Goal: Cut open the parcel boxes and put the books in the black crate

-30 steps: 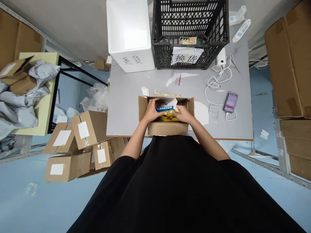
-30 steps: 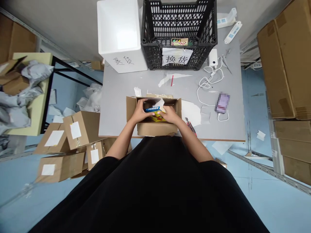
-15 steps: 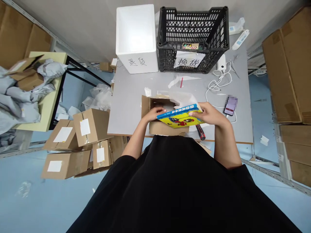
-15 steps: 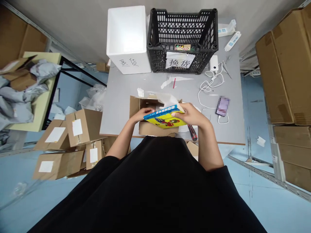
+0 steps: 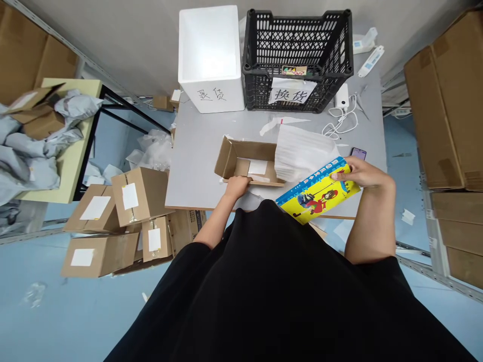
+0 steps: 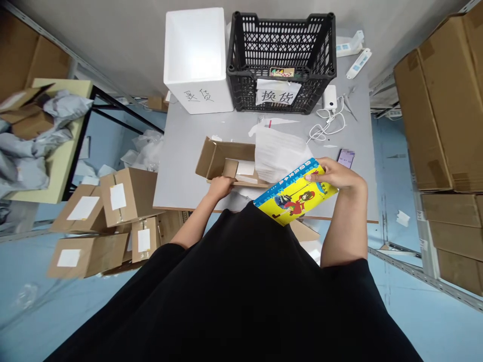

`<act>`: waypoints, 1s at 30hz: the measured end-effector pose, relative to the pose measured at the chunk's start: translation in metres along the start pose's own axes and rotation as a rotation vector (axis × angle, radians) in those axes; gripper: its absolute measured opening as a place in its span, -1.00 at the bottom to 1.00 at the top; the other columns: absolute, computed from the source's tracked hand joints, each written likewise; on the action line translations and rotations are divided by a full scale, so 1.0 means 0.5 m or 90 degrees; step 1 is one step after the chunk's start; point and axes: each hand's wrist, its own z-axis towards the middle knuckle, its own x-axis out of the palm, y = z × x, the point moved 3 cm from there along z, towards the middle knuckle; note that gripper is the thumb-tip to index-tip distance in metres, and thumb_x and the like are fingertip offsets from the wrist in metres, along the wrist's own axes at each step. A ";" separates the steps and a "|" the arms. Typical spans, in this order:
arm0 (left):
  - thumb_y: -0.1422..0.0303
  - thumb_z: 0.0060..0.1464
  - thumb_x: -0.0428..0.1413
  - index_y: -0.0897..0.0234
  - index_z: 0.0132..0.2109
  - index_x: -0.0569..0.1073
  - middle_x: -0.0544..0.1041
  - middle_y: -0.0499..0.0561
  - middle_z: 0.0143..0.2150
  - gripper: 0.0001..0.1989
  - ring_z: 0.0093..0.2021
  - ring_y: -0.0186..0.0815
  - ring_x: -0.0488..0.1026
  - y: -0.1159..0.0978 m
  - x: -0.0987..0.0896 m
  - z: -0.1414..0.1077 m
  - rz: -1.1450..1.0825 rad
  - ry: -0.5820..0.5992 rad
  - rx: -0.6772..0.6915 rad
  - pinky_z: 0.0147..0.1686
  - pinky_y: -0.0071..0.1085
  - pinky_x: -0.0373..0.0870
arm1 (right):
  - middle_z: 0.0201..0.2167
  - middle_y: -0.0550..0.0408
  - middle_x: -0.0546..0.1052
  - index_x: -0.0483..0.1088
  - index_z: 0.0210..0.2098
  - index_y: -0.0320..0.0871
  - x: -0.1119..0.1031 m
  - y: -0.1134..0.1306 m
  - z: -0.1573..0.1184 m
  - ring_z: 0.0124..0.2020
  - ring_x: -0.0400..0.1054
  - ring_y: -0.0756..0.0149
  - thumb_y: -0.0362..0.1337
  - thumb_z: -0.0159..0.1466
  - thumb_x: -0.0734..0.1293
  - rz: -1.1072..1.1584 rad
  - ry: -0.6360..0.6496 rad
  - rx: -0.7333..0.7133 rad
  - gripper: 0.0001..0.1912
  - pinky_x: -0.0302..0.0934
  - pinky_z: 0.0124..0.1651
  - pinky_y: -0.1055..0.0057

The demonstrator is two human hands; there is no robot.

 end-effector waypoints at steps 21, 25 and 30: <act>0.23 0.25 0.01 0.20 0.09 0.46 0.61 0.26 -0.13 -0.67 -0.09 0.04 0.57 0.147 -0.169 -0.094 0.078 -0.254 -0.562 -0.17 -0.22 0.41 | -0.11 -0.15 0.63 0.53 -0.10 -0.22 0.232 -0.170 0.337 -0.23 0.57 -0.01 -0.20 0.08 0.50 -0.427 0.290 0.256 -0.60 0.41 -0.20 0.22; 0.22 0.21 0.06 0.27 0.05 0.44 0.61 0.29 -0.12 -0.67 -0.08 0.08 0.59 0.173 -0.112 -0.201 0.066 -0.239 -0.686 -0.17 -0.17 0.45 | -0.08 -0.18 0.61 0.52 -0.07 -0.24 0.227 -0.188 0.371 -0.16 0.55 -0.01 -0.24 0.14 0.46 -0.526 0.259 0.234 -0.62 0.38 -0.15 0.23; 0.20 0.27 0.03 0.37 0.10 0.41 0.59 0.38 -0.11 -0.62 -0.05 0.13 0.58 0.105 0.061 -0.383 -0.051 -0.131 -0.823 -0.14 -0.06 0.48 | 0.01 -0.21 0.57 0.47 -0.01 -0.25 0.220 -0.216 0.402 -0.08 0.51 0.02 -0.25 0.16 0.45 -0.604 0.223 0.190 -0.59 0.34 -0.16 0.30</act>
